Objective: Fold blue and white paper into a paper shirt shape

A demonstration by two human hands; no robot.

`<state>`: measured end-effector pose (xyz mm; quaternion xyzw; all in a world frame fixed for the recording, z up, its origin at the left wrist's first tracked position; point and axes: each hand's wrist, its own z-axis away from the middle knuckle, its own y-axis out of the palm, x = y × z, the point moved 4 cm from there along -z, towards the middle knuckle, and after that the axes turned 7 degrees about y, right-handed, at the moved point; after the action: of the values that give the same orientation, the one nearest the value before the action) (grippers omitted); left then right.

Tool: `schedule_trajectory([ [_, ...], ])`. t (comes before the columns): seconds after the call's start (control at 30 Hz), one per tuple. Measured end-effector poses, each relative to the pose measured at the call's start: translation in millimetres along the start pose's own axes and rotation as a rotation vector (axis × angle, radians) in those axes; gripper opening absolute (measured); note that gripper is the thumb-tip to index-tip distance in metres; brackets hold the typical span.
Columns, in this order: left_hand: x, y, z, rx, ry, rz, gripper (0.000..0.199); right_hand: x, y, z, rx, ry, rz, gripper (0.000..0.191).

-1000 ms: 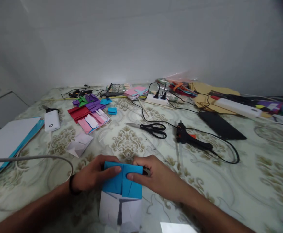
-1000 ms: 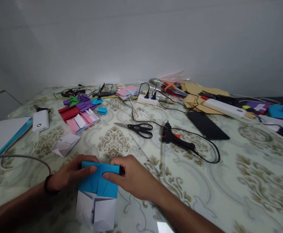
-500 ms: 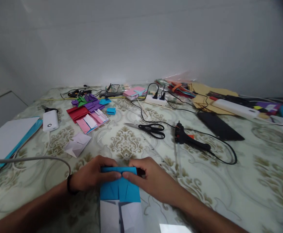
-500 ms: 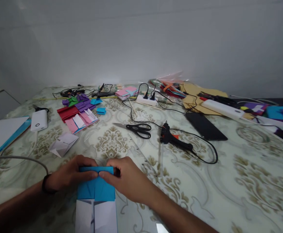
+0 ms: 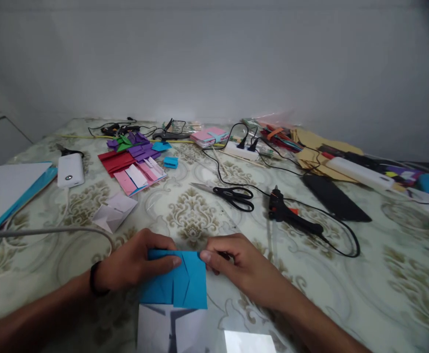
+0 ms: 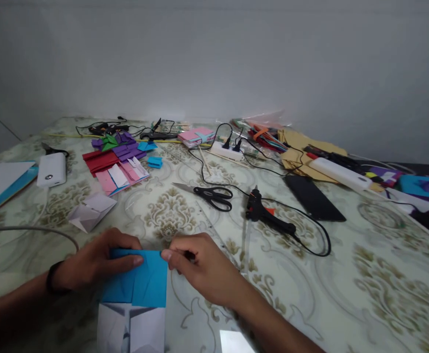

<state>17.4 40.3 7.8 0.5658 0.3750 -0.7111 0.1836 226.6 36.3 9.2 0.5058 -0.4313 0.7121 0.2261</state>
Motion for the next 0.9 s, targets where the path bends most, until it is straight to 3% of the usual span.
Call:
schedule_trajectory([
  [0.2, -3.2, -2.5, 1.7, -0.01, 0.018, -0.014, 0.044, -0.9, -5.7, -1.9, -0.038, -0.019, -0.139, 0.045],
  [0.4, 0.1, -4.5, 0.6, -0.067, 0.0, -0.007, 0.043, -11.6, -15.4, -3.4, -0.21, 0.064, -0.26, 0.021],
  [0.53, -2.4, -4.2, 0.3, -0.065, 0.006, -0.027, 0.043, -12.5, -17.1, -2.6, -0.256, 0.06, -0.277, 0.027],
  [0.7, -6.1, -3.1, 0.3, -0.035, -0.009, -0.023, 0.042, -3.8, -11.5, -2.1, -0.167, 0.019, -0.133, 0.043],
  [0.9, -3.9, 1.2, -0.8, -0.012, -0.005, -0.006, 0.036, -3.2, 5.5, -0.5, -0.042, 0.131, -0.034, 0.043],
])
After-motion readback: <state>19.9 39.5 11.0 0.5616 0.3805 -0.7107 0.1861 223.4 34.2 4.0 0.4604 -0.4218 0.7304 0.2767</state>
